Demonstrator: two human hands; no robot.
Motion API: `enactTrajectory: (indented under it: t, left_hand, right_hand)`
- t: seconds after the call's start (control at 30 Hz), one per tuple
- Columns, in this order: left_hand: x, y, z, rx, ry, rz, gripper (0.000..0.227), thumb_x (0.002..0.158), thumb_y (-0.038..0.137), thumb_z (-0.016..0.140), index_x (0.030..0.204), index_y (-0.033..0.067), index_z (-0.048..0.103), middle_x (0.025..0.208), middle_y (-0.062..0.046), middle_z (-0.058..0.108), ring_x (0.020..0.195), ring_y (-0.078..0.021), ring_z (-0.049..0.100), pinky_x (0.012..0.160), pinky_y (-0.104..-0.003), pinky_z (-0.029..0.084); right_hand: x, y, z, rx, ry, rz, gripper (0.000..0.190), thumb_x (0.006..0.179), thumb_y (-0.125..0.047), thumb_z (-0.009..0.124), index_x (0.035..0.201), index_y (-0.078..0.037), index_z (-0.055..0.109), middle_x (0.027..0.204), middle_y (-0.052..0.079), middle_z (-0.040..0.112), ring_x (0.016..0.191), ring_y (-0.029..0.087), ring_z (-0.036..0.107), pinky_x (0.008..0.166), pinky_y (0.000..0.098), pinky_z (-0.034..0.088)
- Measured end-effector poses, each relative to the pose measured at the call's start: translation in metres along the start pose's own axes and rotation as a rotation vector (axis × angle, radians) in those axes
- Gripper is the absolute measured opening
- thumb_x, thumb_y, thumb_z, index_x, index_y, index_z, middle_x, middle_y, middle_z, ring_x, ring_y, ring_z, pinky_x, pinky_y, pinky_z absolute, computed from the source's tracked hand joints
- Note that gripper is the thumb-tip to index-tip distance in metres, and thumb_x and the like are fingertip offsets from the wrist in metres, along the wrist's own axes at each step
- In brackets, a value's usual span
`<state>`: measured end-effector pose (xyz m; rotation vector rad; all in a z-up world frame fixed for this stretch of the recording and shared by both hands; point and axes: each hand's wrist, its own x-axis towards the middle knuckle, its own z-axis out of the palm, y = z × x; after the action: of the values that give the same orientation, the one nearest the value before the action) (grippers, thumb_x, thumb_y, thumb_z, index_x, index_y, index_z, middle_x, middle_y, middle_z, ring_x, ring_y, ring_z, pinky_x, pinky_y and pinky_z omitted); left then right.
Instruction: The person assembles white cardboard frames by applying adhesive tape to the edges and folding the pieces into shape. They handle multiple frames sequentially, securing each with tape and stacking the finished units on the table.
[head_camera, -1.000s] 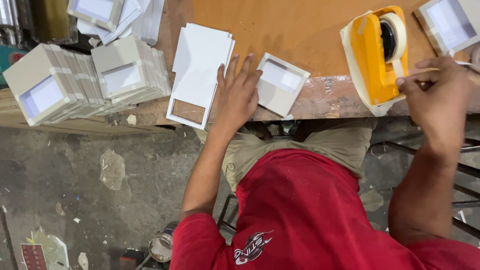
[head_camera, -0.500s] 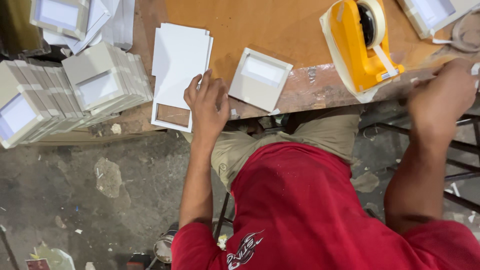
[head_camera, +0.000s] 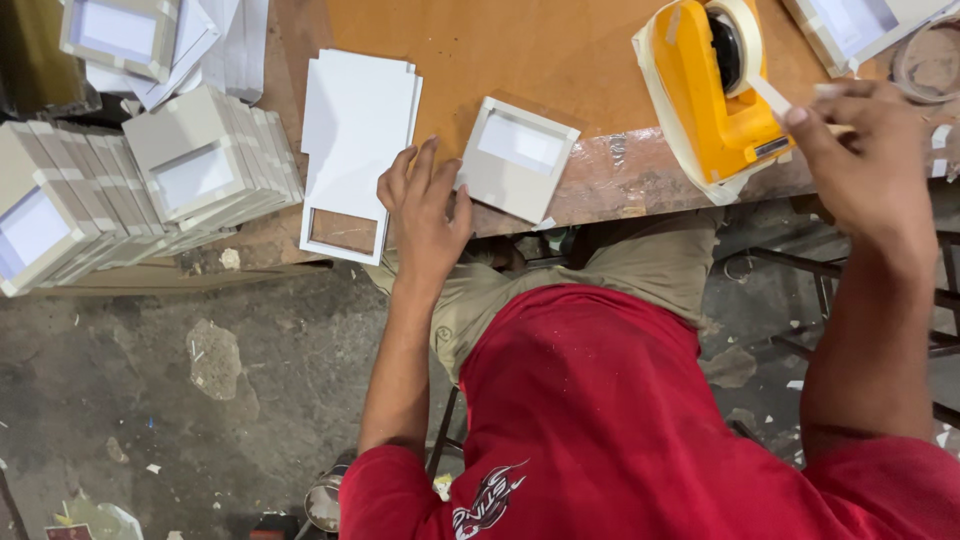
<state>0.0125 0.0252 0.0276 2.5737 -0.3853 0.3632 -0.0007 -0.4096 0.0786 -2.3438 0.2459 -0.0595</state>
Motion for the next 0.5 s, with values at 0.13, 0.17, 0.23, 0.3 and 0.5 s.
enactTrajectory:
  t: [0.13,0.17,0.23,0.3,0.5]
  left_hand:
    - [-0.008,-0.002,-0.002,-0.017,0.000,-0.040,0.030,0.087,0.008,0.072,0.116,0.0025,0.070,0.147,-0.017,0.056,0.139,-0.0389,0.042,0.116,-0.054,0.027]
    - [-0.008,-0.002,0.000,-0.015,0.004,-0.035,0.029,0.087,0.009,0.072,0.116,0.0028,0.071,0.147,-0.017,0.056,0.139,-0.0389,0.043,0.115,-0.054,0.027]
    - [-0.010,-0.002,0.002,-0.006,0.014,-0.027,0.029,0.088,0.010,0.073,0.115,0.0035,0.071,0.147,-0.017,0.055,0.138,-0.0390,0.043,0.115,-0.053,0.027]
    - [-0.013,-0.002,0.004,0.007,0.011,-0.029,0.028,0.088,0.011,0.073,0.115,0.0039,0.071,0.146,-0.016,0.057,0.138,-0.0379,0.044,0.115,-0.053,0.027]
    - [-0.017,0.016,0.009,-0.092,0.079,-0.056,0.026,0.090,0.015,0.077,0.113,0.0046,0.071,0.124,-0.010,0.067,0.122,-0.0321,0.054,0.107,-0.048,0.035]
  right_hand:
    - [-0.021,0.010,-0.004,-0.010,-0.050,0.060,0.024,0.104,-0.019,0.076,0.097,0.004,0.074,0.115,0.017,0.061,0.108,0.028,0.060,0.079,0.0374,0.051]
    - [-0.024,0.019,0.000,-0.167,-0.021,-0.031,0.023,0.101,-0.017,0.078,0.094,0.005,0.075,0.106,0.019,0.063,0.101,0.032,0.060,0.078,0.0422,0.050]
    - [-0.030,0.042,0.012,-0.537,0.079,-0.207,0.019,0.101,-0.015,0.075,0.097,0.004,0.075,0.106,0.019,0.063,0.101,0.032,0.061,0.081,0.0421,0.050]
    - [-0.035,0.072,0.021,-0.674,0.178,-0.046,0.016,0.102,-0.013,0.072,0.099,0.002,0.074,0.106,0.019,0.064,0.102,0.032,0.061,0.084,0.0420,0.050]
    - [-0.072,0.097,0.008,-0.386,0.130,0.038,0.010,0.103,-0.007,0.063,0.105,-0.002,0.071,0.106,0.019,0.066,0.102,0.033,0.063,0.093,0.0416,0.050]
